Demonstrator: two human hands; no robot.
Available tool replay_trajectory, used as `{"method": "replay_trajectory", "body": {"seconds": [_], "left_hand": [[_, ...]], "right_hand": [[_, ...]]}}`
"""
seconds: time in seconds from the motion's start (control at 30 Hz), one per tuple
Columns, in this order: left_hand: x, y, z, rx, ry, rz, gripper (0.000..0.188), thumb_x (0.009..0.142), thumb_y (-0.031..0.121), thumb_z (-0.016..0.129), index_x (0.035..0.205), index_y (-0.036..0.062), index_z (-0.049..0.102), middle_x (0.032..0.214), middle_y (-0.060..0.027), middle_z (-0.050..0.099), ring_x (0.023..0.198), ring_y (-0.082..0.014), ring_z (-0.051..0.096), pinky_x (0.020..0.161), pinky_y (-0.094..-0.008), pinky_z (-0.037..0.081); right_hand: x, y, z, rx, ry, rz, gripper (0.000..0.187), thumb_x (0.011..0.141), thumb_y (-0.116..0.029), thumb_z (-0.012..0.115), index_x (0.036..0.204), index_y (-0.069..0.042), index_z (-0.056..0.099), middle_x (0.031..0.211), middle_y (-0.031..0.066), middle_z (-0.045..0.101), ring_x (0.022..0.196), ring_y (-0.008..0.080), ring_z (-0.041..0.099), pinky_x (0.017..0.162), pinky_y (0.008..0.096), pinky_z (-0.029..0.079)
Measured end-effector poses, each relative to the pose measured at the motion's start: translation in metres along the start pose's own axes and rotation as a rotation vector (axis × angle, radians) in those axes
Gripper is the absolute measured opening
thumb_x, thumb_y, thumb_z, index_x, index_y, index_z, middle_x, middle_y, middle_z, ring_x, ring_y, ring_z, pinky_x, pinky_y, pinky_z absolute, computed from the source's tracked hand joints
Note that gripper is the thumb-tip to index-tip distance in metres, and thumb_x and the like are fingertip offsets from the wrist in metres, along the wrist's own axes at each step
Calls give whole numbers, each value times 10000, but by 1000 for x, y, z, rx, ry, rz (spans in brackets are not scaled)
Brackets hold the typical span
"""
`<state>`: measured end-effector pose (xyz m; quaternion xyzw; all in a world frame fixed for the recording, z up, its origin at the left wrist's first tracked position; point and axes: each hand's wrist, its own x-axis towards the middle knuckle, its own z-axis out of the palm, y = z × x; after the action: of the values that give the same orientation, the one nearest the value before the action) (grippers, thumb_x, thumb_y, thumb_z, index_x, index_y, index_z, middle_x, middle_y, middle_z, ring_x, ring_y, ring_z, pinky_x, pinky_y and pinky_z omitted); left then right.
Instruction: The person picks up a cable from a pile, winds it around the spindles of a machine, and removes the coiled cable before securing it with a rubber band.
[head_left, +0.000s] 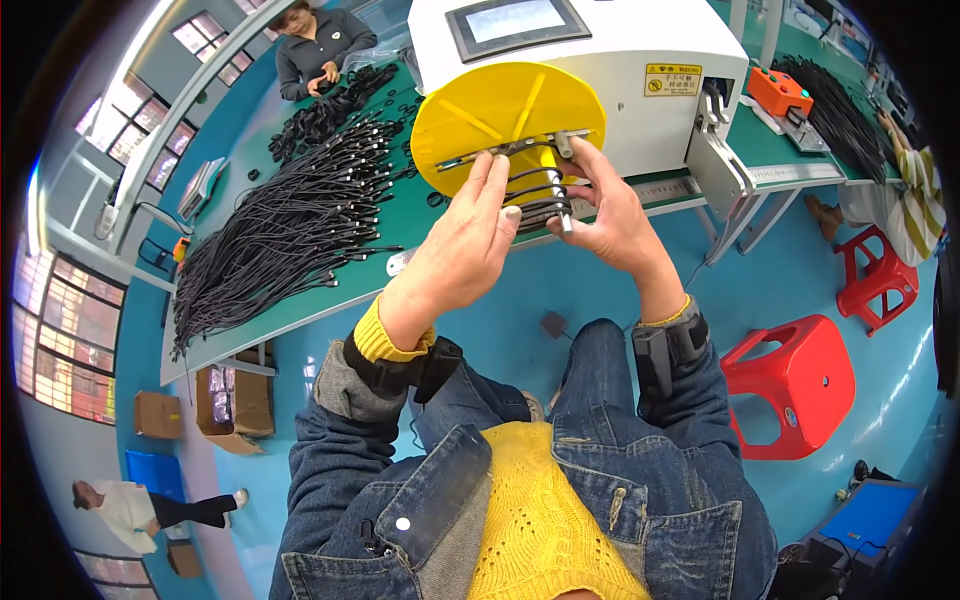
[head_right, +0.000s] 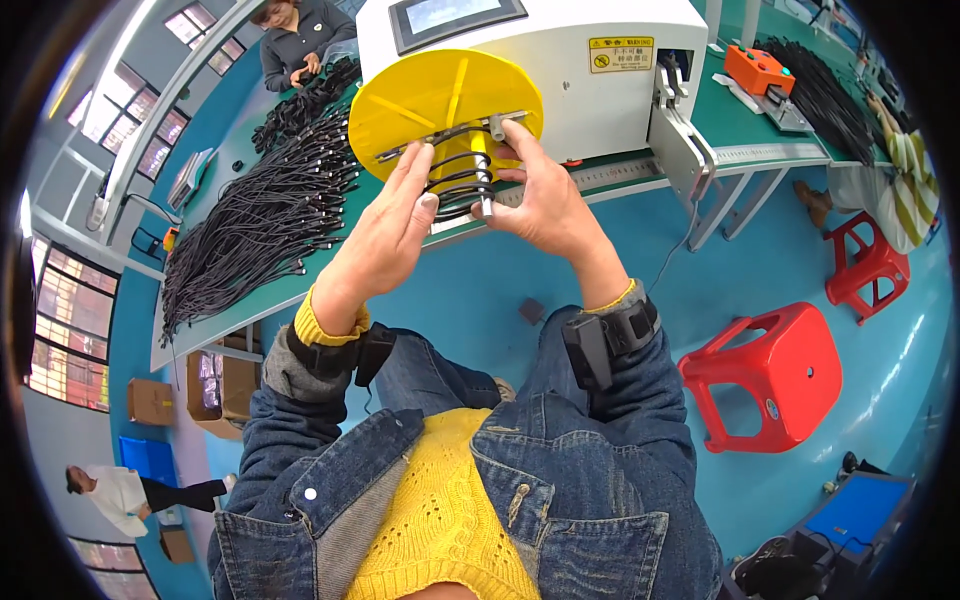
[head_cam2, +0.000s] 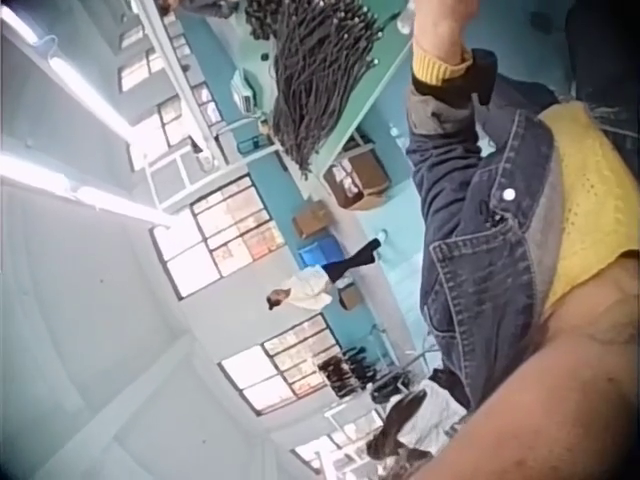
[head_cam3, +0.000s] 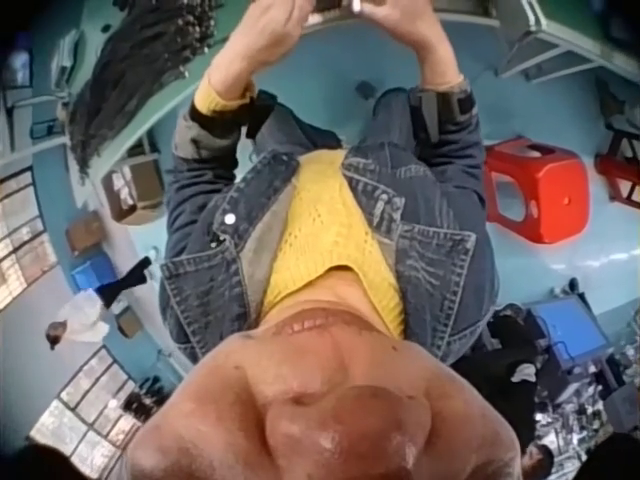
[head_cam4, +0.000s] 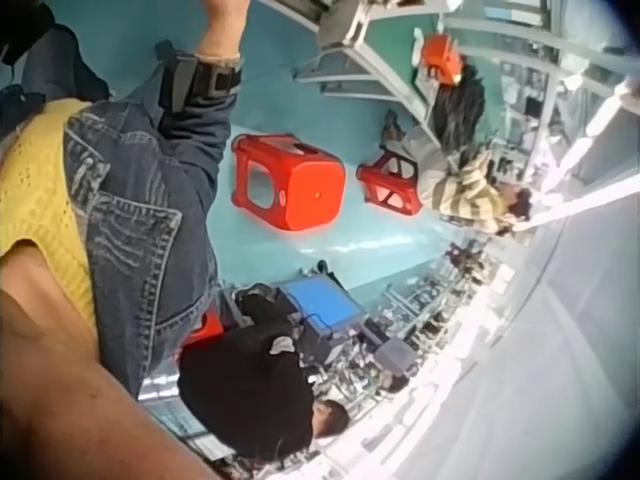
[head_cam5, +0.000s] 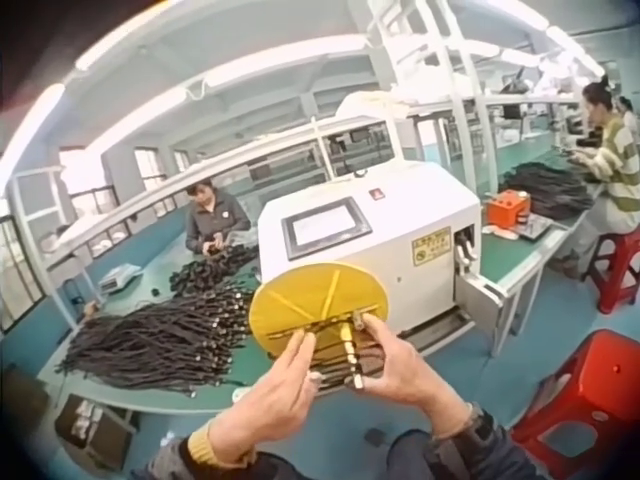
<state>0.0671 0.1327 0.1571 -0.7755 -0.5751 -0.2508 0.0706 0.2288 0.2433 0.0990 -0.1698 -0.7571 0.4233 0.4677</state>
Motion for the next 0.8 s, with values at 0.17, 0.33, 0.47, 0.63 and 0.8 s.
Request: {"method": "replay_trajectory", "body": {"seconds": [0.17,0.33,0.47,0.63,0.8], "left_hand": [[0,1,3,-86,65,2,461,895,144,411,1240,-136,286,1175,-339,380,1076,-447,416,924,-422,358],[8,4,-2,-204,1,-64,336,868,132,463,1117,-83,396,1032,-273,455,937,-423,490,787,-434,422],[7,9,5,-190,20,-41,234,864,105,468,1039,-45,426,904,-227,482,800,-398,513,675,-434,428],[8,14,5,-125,-20,-85,186,825,146,526,887,-3,432,803,-207,524,730,-392,553,619,-447,446],[7,19,0,-56,-39,-97,183,832,167,514,828,13,415,748,-194,537,664,-397,557,585,-456,453]], "right_hand": [[4,0,3,159,-45,68,887,650,-133,747,1353,20,229,1241,149,397,1110,207,446,939,323,394],[-6,4,15,147,15,41,687,705,-94,694,1276,20,331,1103,127,506,961,212,542,821,307,458],[-21,-10,40,-47,236,20,493,751,-77,643,1170,14,399,906,142,579,781,254,598,672,323,483],[-18,-17,52,-304,450,-150,326,772,-79,613,1029,3,430,722,188,583,632,350,596,536,374,474],[-19,-23,47,-282,372,-33,244,780,-69,597,967,-8,452,733,163,597,619,313,604,551,355,475]]}}
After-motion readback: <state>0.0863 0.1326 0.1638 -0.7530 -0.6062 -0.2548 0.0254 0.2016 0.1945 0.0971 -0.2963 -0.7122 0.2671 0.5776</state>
